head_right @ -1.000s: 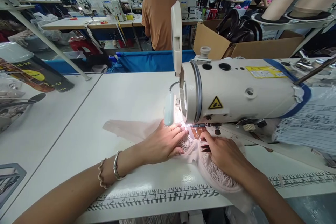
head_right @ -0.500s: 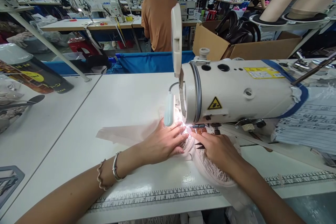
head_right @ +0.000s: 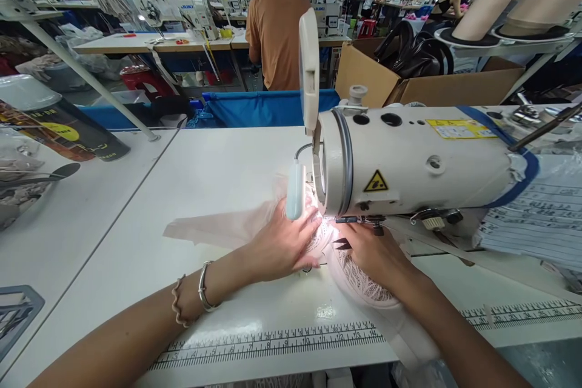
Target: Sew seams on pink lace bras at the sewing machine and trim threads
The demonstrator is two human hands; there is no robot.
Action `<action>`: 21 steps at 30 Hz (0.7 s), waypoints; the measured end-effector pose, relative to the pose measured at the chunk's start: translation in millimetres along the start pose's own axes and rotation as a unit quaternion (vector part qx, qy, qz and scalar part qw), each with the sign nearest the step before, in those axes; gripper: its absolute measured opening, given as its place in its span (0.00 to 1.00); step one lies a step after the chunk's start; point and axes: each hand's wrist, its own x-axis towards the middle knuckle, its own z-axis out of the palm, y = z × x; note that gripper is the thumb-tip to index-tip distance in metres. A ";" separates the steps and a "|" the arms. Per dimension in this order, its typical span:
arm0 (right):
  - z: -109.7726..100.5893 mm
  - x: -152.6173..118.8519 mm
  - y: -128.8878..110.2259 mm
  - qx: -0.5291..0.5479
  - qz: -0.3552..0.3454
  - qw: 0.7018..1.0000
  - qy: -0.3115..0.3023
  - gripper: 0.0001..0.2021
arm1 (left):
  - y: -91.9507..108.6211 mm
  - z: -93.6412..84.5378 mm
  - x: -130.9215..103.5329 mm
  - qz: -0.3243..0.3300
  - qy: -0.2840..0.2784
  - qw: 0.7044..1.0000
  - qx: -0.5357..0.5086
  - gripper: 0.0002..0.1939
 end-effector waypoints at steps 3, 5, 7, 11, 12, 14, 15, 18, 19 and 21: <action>4.6 -4.2 9.9 -0.014 0.021 1.000 0.008 0.23 | 10.3 1.6 -0.9 0.057 0.006 0.998 0.005 0.22; 4.0 -7.2 15.5 -0.024 0.027 0.999 0.007 0.22 | 15.6 0.8 -0.3 0.072 -0.014 0.997 -0.004 0.16; 0.5 -9.1 17.5 -0.013 0.009 1.000 0.007 0.24 | 18.7 -0.5 0.2 0.065 -0.020 0.998 0.009 0.16; -6.9 -8.4 12.7 0.027 -0.049 0.998 -0.014 0.34 | 19.7 -1.6 -1.0 0.033 -0.013 0.998 0.047 0.17; -7.5 -7.8 11.3 0.031 -0.053 0.998 -0.021 0.36 | 19.5 -1.6 -1.5 0.026 -0.013 0.998 0.047 0.17; -7.4 -7.1 9.5 0.036 -0.056 0.998 -0.021 0.39 | 18.7 -1.5 -2.3 0.020 -0.016 0.999 0.039 0.16; -7.0 -7.0 9.2 0.035 -0.058 0.998 -0.018 0.39 | 18.3 -1.5 -2.5 0.018 -0.017 0.999 0.033 0.16; -6.2 -7.4 9.3 0.026 -0.068 0.997 -0.012 0.41 | 16.9 -1.5 -2.5 0.013 -0.019 1.000 0.018 0.17; -6.3 -7.5 9.2 0.024 -0.070 0.997 -0.011 0.41 | 16.2 -1.4 -2.3 0.011 -0.017 1.000 0.014 0.17; -6.8 -7.5 8.2 0.016 -0.071 0.997 -0.006 0.40 | 14.4 -1.1 -2.0 0.008 -0.011 1.000 0.006 0.16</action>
